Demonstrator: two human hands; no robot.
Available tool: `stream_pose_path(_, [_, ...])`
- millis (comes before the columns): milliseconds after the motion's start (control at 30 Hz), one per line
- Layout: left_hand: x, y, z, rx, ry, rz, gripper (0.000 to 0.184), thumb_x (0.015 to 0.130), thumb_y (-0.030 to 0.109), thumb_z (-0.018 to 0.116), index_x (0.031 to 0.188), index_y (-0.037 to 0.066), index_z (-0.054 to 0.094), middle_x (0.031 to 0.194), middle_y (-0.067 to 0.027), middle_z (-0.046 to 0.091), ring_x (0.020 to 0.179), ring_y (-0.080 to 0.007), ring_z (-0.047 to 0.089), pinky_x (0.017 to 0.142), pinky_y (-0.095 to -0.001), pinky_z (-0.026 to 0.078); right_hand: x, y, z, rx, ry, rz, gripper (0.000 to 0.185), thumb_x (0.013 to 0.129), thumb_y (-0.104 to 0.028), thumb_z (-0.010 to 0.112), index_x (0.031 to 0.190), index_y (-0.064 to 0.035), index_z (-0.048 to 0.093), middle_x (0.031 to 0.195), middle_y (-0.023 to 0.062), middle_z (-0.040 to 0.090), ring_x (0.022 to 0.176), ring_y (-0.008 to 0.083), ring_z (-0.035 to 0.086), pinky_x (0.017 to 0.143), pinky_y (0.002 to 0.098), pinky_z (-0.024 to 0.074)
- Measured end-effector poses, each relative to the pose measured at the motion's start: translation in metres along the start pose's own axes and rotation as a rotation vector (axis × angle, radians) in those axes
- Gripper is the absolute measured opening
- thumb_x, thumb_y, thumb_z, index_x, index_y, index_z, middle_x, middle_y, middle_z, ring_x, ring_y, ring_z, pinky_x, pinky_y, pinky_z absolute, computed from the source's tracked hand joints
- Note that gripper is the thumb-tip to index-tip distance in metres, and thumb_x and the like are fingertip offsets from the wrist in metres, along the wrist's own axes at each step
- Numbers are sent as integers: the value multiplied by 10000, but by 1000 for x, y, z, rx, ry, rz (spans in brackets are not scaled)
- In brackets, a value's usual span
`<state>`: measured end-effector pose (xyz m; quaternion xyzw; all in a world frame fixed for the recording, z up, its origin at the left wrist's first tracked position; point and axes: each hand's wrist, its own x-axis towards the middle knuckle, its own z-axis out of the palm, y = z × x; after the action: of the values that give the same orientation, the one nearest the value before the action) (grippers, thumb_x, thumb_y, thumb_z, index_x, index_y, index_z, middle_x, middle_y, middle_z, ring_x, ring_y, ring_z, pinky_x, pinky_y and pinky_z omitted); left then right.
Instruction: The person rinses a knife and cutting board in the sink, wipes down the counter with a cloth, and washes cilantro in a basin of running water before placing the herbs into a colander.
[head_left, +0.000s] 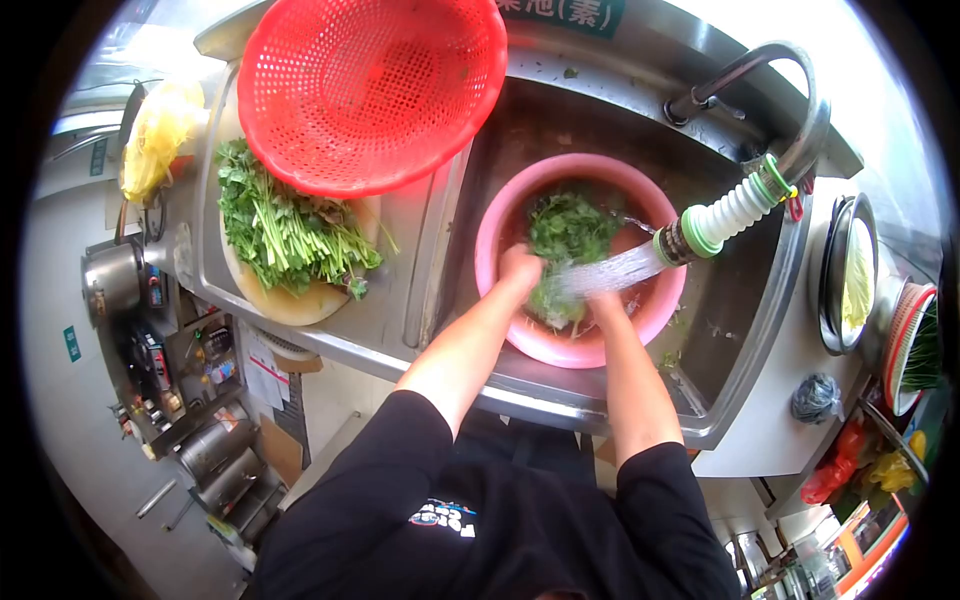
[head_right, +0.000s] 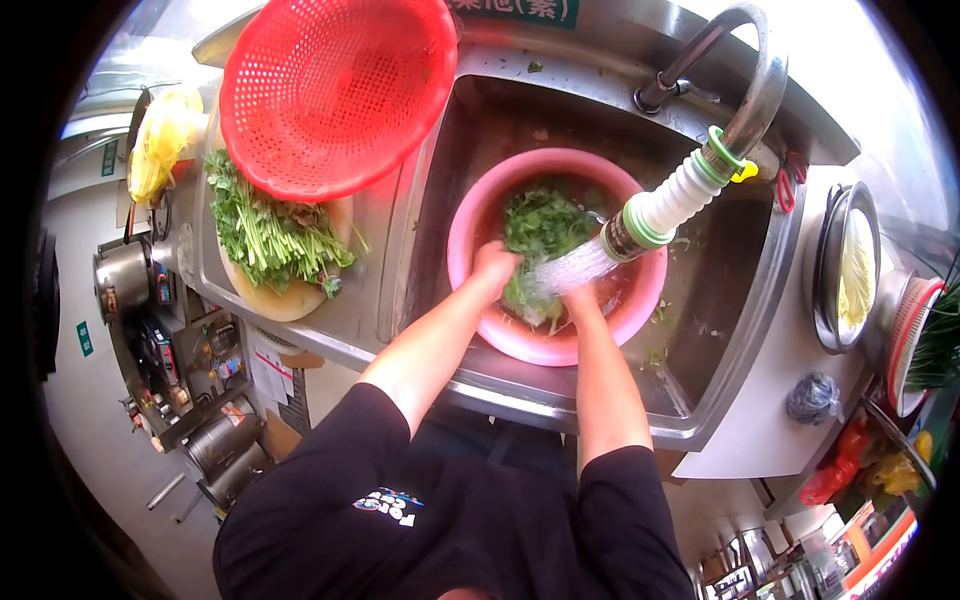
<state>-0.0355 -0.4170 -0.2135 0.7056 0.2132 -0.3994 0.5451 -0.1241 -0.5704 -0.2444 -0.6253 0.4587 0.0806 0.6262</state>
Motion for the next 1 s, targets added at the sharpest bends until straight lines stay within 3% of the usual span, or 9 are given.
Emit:
stream_pose_path(100, [14, -25, 2, -32, 263, 26, 269, 891, 68, 599, 1137, -41, 608, 1047, -158, 667, 989, -272, 617, 861, -381, 480, -2, -2, -11, -11, 10, 0, 533, 872, -297, 629, 1288, 20, 528, 1288, 216, 573, 1247, 283, 507, 1034, 378, 388])
stream_pose_path(200, [-8, 5, -4, -108, -175, -150, 283, 886, 66, 602, 1149, -39, 610, 1056, -164, 664, 997, -264, 611, 868, -380, 477, 16, 21, -15, -242, -27, -151, 474, 882, -302, 611, 1223, 25, 571, 1225, 206, 618, 1176, 291, 562, 991, 386, 423])
stream_pose_path(300, [-16, 12, -3, -309, 166, -71, 283, 880, 79, 608, 1137, -40, 618, 1051, -168, 663, 1005, -261, 610, 859, -379, 480, 22, 24, -23, -240, -45, -159, 425, 890, -307, 599, 1154, 27, 605, 1158, 193, 656, 1101, 302, 606, 949, 389, 452])
stream_pose_path(367, [-24, 11, -7, 95, -147, 25, 342, 851, 98, 649, 1160, -38, 602, 1063, -182, 656, 1010, -269, 614, 829, -383, 491, 7, 8, -15, -290, -47, -134, 414, 887, -283, 613, 1167, 22, 597, 1167, 201, 647, 1114, 294, 597, 958, 383, 445])
stream_pose_path(467, [-9, 5, -1, 140, 87, -2, 383, 805, 110, 706, 1140, -49, 608, 1044, -183, 658, 972, -266, 627, 826, -362, 487, 7, 8, -18, -375, -81, -78, 443, 870, -228, 645, 1228, 15, 553, 1210, 173, 611, 1138, 263, 565, 979, 362, 428])
stream_pose_path(500, [-15, 10, 3, 56, 252, 47, 360, 796, 105, 716, 1104, -58, 625, 1014, -178, 667, 951, -263, 632, 823, -354, 486, -3, 5, -10, -209, -75, -41, 443, 859, -202, 659, 1233, 10, 551, 1202, 149, 607, 1119, 250, 564, 965, 360, 435])
stream_pose_path(633, [-9, 5, -4, 8, -213, -71, 330, 825, 85, 678, 1118, -54, 612, 1016, -166, 669, 888, -237, 645, 766, -364, 495, -42, -42, 10, -72, -145, 123, 475, 838, -166, 687, 1255, 0, 529, 1195, 97, 585, 1083, 231, 552, 940, 351, 443])
stream_pose_path(900, [-8, 1, 3, -134, -236, -139, 244, 894, 93, 613, 1113, -15, 611, 1015, -152, 661, 901, -259, 647, 757, -397, 530, -24, -7, 16, -63, -231, 220, 467, 860, -239, 679, 1245, -13, 543, 1171, 94, 602, 1036, 198, 566, 873, 373, 466])
stream_pose_path(1000, [-13, 4, 6, -297, -58, -99, 236, 902, 91, 608, 1111, -16, 598, 1010, -159, 659, 922, -276, 647, 786, -398, 529, -39, -27, 12, 94, -29, 140, 459, 856, -257, 689, 1225, -17, 560, 1144, 86, 617, 1003, 191, 575, 849, 372, 467])
